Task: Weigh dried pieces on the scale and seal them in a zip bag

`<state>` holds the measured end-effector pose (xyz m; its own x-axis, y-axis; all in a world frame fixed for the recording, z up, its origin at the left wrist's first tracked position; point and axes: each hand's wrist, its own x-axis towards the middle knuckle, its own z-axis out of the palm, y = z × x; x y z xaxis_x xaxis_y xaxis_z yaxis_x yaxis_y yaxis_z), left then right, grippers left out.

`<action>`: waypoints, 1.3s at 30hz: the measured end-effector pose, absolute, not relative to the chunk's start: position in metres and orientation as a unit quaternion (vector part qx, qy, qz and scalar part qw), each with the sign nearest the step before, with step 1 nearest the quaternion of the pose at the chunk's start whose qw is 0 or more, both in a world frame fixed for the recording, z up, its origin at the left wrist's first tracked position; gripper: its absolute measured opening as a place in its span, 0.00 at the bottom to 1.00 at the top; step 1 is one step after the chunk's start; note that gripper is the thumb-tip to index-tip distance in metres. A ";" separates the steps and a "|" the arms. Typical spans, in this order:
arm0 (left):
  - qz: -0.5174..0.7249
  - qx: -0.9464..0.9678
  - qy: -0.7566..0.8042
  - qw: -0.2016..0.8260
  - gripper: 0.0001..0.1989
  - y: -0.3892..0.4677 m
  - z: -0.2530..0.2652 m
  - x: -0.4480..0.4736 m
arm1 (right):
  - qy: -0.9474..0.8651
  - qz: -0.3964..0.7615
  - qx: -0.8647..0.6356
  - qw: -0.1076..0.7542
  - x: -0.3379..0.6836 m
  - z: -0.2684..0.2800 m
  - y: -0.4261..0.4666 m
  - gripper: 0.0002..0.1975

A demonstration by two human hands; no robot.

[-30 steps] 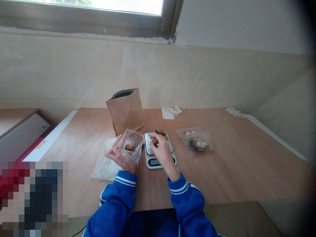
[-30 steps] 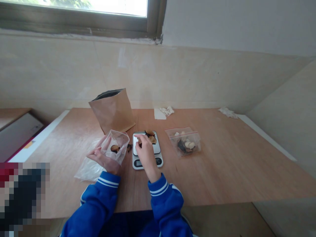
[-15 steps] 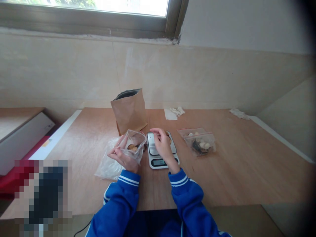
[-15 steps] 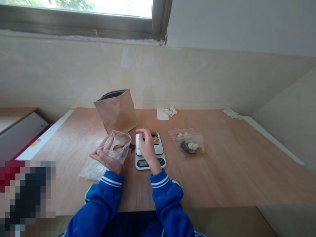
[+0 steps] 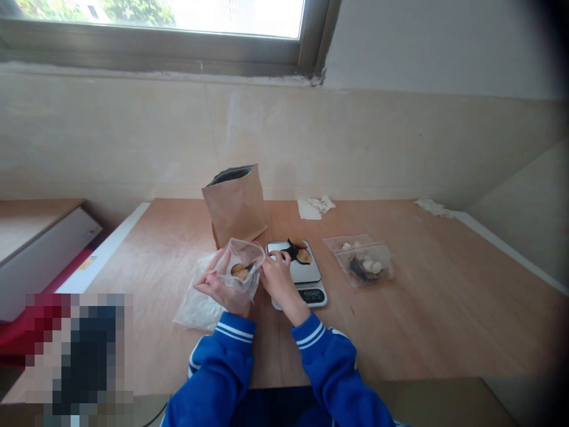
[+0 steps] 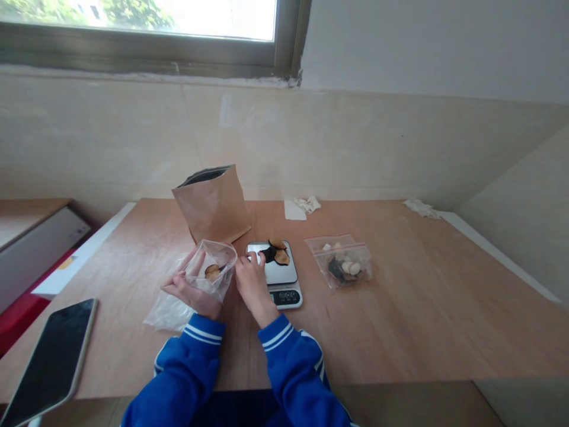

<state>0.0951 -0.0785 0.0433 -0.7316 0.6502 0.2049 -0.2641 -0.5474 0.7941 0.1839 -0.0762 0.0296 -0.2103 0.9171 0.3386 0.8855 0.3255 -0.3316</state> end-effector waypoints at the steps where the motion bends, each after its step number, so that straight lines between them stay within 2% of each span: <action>1: 0.854 0.234 0.385 0.259 0.08 -0.079 0.044 0.095 | -0.763 0.047 -0.586 0.269 0.186 0.033 -0.075 0.16; 7: 0.854 0.233 0.390 0.253 0.08 -0.077 0.042 0.097 | -0.621 0.142 -0.554 0.535 0.196 0.067 -0.076 0.07; 9: 0.848 0.223 0.391 0.281 0.08 -0.078 0.042 0.098 | -0.630 0.173 -0.506 0.563 0.196 0.082 -0.080 0.07; 12: 0.839 0.213 0.388 0.318 0.09 -0.079 0.043 0.099 | -0.691 0.199 -0.441 0.537 0.195 0.097 -0.084 0.09; 15: 0.835 0.213 0.388 0.326 0.10 -0.080 0.043 0.099 | -0.689 0.141 -0.479 0.526 0.204 0.092 -0.078 0.12; 18: 0.836 0.213 0.387 0.326 0.10 -0.079 0.041 0.097 | -0.670 0.061 -0.570 0.471 0.225 0.066 -0.064 0.15; 22: 0.834 0.218 0.387 0.327 0.11 -0.077 0.038 0.096 | -0.683 0.027 -0.638 0.356 0.253 0.023 -0.050 0.27; 25: 0.832 0.221 0.392 0.325 0.12 -0.076 0.035 0.096 | -0.687 0.019 -0.655 0.315 0.261 0.006 -0.048 0.26; 31: 0.824 0.227 0.404 0.328 0.12 -0.076 0.031 0.095 | -0.669 -0.013 -0.674 0.314 0.263 0.004 -0.053 0.19; 39: 0.828 0.214 0.396 0.334 0.13 -0.076 0.033 0.095 | -0.645 0.053 -0.637 0.419 0.261 0.003 -0.055 0.14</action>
